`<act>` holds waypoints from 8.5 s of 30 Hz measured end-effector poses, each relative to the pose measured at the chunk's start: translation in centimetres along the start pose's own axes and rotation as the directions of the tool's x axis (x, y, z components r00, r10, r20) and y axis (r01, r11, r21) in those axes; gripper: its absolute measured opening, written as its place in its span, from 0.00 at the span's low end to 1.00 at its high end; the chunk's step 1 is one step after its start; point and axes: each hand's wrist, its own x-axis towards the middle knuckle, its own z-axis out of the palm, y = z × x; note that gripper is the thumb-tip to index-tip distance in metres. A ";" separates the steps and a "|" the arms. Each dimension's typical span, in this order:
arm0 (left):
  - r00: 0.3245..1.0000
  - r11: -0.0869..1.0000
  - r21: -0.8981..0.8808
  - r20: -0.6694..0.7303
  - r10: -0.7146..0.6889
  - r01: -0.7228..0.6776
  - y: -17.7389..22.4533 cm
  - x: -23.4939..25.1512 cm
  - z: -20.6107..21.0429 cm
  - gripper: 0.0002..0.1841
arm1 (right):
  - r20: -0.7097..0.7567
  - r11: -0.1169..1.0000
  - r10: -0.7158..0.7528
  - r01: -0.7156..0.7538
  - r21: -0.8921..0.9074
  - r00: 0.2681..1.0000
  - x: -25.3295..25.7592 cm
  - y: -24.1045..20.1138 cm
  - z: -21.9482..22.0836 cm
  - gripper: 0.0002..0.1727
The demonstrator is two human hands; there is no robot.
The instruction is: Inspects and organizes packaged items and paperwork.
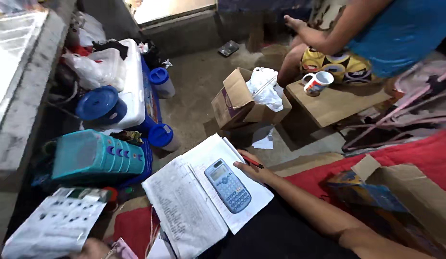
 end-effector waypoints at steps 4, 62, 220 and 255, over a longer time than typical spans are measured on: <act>0.996 0.695 -0.714 0.074 -0.041 0.081 -0.7 -5.6 1.1 0.22 | -0.095 1.000 0.028 -0.028 -0.003 0.995 -2.7 -0.9 -2.9 0.29; 0.310 0.610 -0.249 0.683 0.661 -0.752 16.1 -32.5 8.7 0.31 | 0.189 0.798 -0.586 0.601 -0.031 0.788 -7.9 -14.4 2.4 0.08; 0.972 0.905 0.391 0.220 0.084 -0.166 5.2 -20.9 -0.9 0.69 | 0.293 0.106 0.802 0.359 -0.927 0.520 15.0 -1.5 19.3 0.20; 0.245 0.311 -0.075 0.459 0.854 -0.947 9.6 -26.9 6.0 0.18 | 0.874 0.603 0.320 0.633 -0.486 0.366 -0.8 -20.9 9.9 0.16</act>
